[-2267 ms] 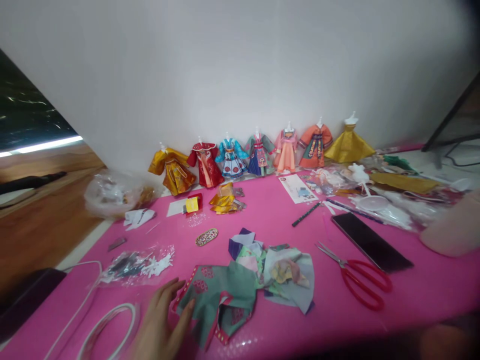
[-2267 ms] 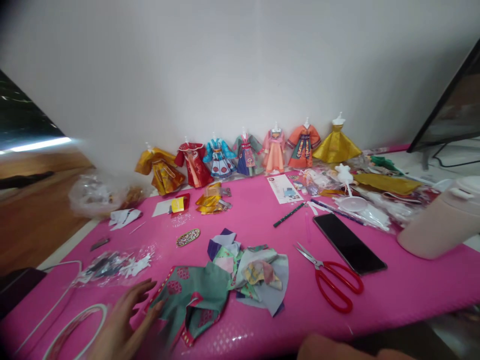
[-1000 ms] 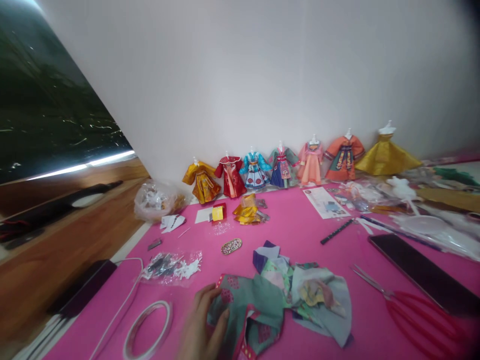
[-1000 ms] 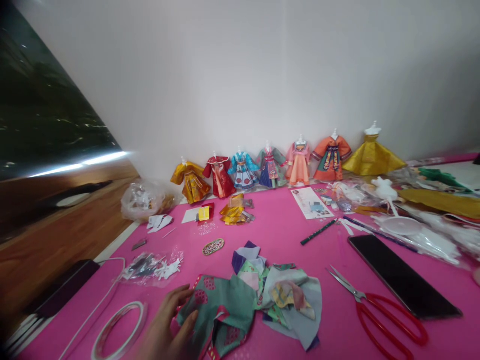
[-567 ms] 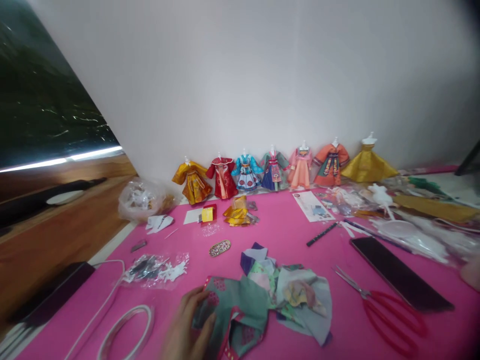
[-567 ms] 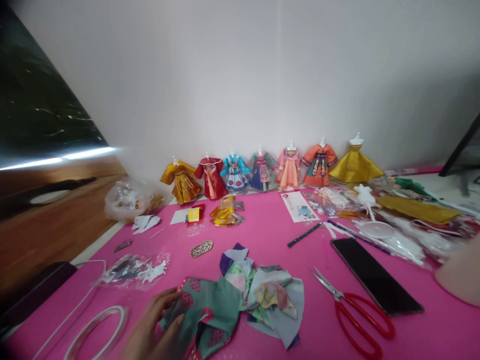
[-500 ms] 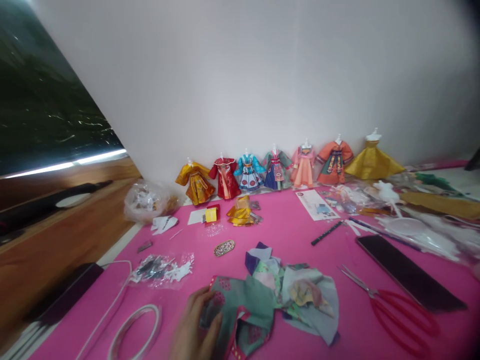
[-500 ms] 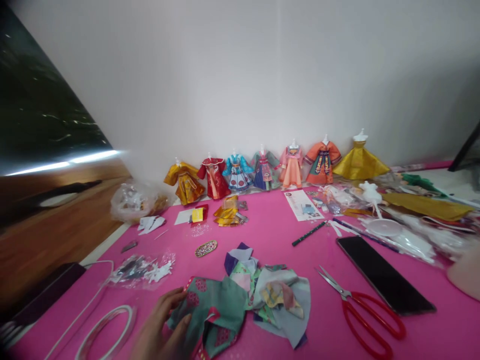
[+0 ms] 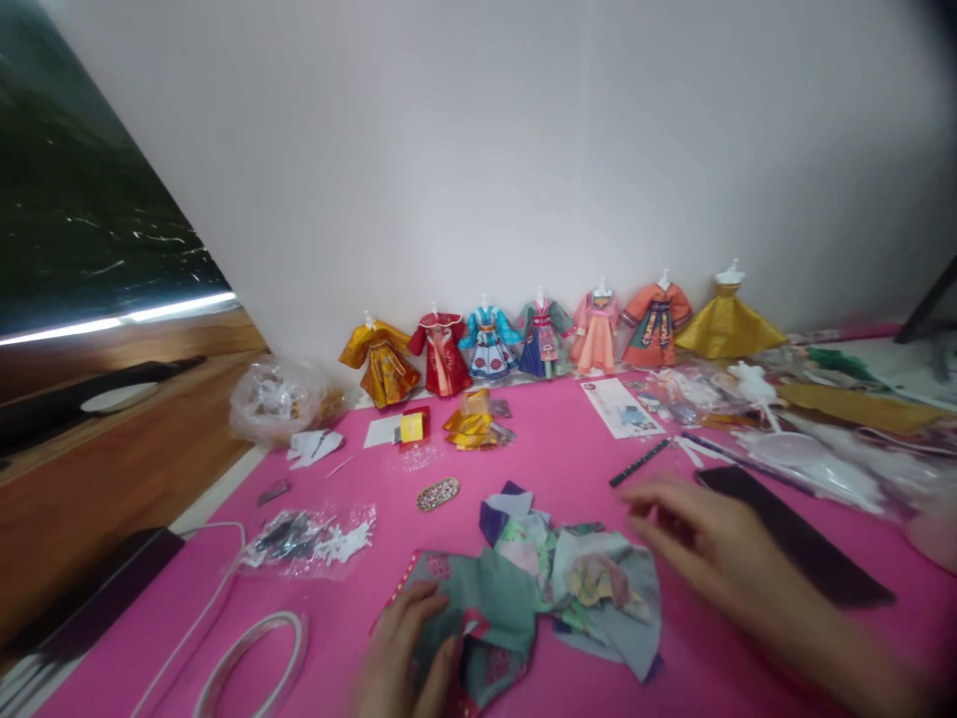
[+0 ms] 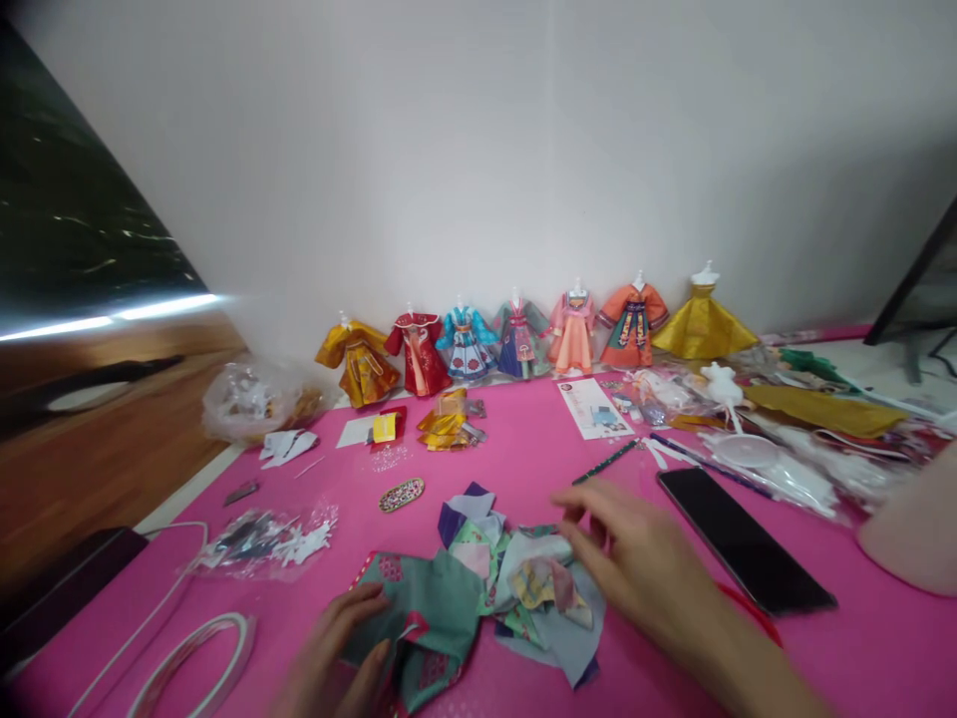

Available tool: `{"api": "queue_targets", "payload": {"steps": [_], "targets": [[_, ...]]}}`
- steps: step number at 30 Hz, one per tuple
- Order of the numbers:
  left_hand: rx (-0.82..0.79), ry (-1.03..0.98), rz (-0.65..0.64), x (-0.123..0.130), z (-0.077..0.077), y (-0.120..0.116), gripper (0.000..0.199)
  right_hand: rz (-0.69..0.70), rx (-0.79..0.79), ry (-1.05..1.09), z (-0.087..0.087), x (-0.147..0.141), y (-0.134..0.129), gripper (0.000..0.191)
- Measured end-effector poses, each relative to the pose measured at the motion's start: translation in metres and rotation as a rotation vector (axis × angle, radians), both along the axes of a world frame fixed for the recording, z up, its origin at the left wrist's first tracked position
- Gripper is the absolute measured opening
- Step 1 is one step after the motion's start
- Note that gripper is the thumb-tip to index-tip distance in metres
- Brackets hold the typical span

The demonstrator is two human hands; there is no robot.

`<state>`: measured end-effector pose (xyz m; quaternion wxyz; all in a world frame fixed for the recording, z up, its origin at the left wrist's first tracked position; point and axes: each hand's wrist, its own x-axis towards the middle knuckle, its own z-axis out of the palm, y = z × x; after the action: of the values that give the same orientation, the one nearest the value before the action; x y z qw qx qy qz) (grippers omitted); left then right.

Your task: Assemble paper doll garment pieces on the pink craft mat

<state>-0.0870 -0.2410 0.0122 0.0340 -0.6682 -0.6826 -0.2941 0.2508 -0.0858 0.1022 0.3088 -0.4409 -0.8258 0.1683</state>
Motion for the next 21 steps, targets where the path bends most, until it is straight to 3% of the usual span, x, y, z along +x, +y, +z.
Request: {"api": "queue_targets", "payload": {"steps": [3, 8, 12, 21], "targets": [[-0.007, 0.092, -0.135, 0.014, 0.0, 0.005, 0.024, 0.101, -0.129, -0.2, -0.025, -0.017, 0.005, 0.026], [-0.02, 0.251, -0.315, 0.04, -0.004, 0.017, 0.045, 0.046, -0.189, -0.306, -0.052, -0.037, 0.002, 0.032], [-0.102, 0.291, -0.319, 0.049, -0.002, 0.018, 0.057, 0.031, -0.21, -0.314, -0.057, -0.037, -0.001, 0.031], [-0.172, 0.317, -0.263, 0.044, 0.007, 0.009, 0.046, 0.023, -0.284, -0.019, -0.061, -0.017, 0.013, 0.036]]}}
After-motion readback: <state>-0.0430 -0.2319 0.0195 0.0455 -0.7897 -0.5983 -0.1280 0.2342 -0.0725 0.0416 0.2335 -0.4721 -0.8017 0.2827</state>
